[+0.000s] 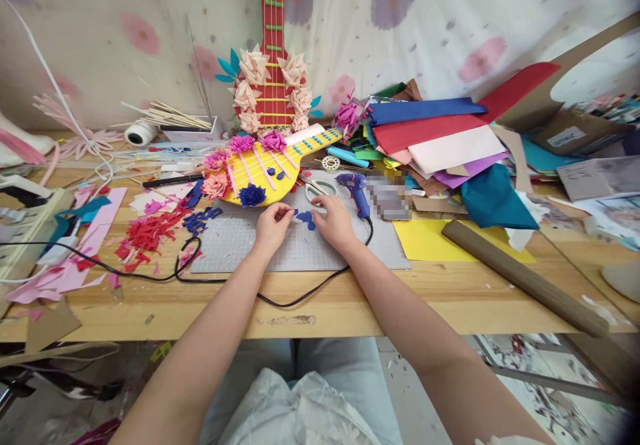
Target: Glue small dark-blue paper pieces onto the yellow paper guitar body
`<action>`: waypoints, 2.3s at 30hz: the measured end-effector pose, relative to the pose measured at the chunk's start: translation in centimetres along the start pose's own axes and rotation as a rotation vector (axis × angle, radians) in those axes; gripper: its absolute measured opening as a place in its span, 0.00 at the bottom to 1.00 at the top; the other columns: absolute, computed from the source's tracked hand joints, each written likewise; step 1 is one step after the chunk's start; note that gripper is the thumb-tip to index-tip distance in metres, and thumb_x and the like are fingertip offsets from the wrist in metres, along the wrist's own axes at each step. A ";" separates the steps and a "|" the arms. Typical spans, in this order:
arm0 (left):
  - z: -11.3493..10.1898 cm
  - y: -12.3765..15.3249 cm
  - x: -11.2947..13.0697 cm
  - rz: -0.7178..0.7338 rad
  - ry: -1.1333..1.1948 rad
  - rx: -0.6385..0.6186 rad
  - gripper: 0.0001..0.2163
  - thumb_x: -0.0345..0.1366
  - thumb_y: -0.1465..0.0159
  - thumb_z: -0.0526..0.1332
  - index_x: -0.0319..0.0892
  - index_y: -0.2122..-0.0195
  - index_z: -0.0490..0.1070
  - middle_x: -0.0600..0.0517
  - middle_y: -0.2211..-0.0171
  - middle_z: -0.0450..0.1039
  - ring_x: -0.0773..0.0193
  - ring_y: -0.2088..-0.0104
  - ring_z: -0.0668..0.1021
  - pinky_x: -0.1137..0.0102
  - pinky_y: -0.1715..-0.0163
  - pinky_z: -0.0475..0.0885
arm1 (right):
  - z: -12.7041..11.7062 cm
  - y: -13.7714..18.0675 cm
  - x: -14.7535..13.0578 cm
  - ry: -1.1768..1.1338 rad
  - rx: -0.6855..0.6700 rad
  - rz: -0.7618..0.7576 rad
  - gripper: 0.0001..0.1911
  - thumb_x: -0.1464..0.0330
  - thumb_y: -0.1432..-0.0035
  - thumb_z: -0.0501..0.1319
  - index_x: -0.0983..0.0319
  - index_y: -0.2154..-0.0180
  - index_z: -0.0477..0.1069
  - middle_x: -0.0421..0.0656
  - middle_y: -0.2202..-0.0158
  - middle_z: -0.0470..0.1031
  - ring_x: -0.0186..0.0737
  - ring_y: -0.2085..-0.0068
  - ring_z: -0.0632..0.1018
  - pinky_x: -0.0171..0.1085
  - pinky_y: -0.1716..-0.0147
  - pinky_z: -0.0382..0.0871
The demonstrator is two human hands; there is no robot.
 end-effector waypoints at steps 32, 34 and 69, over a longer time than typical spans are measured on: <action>-0.3 -0.2 -0.7 -0.210 0.125 0.057 0.03 0.33 0.49 0.62 0.40 0.74 0.71 0.54 0.80 0.71 0.67 0.77 0.74 0.74 0.77 0.70 | -4.4 0.3 2.6 -0.432 -0.334 0.398 0.21 0.50 0.58 0.64 0.63 0.75 0.69 0.36 0.84 0.64 0.29 0.81 0.62 0.33 0.81 0.57; -0.3 -0.2 -0.7 -0.215 0.120 0.058 0.03 0.33 0.49 0.62 0.40 0.74 0.71 0.54 0.80 0.71 0.67 0.77 0.75 0.73 0.76 0.71 | -4.1 0.3 2.5 -0.410 -0.342 0.383 0.21 0.50 0.58 0.64 0.62 0.75 0.70 0.36 0.85 0.63 0.30 0.81 0.63 0.33 0.80 0.58; -0.2 0.0 -0.2 -0.229 0.079 0.041 0.02 0.32 0.49 0.62 0.40 0.75 0.72 0.54 0.81 0.70 0.67 0.78 0.73 0.71 0.75 0.70 | -3.3 0.4 3.1 -0.346 -0.344 0.276 0.18 0.52 0.54 0.63 0.61 0.72 0.71 0.38 0.80 0.66 0.35 0.74 0.68 0.35 0.72 0.62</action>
Point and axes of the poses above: each hand's wrist, its own y-axis away from the middle knuckle, its own z-axis out of the palm, x = y × z, the point moved 4 cm from there along -y, towards the middle knuckle
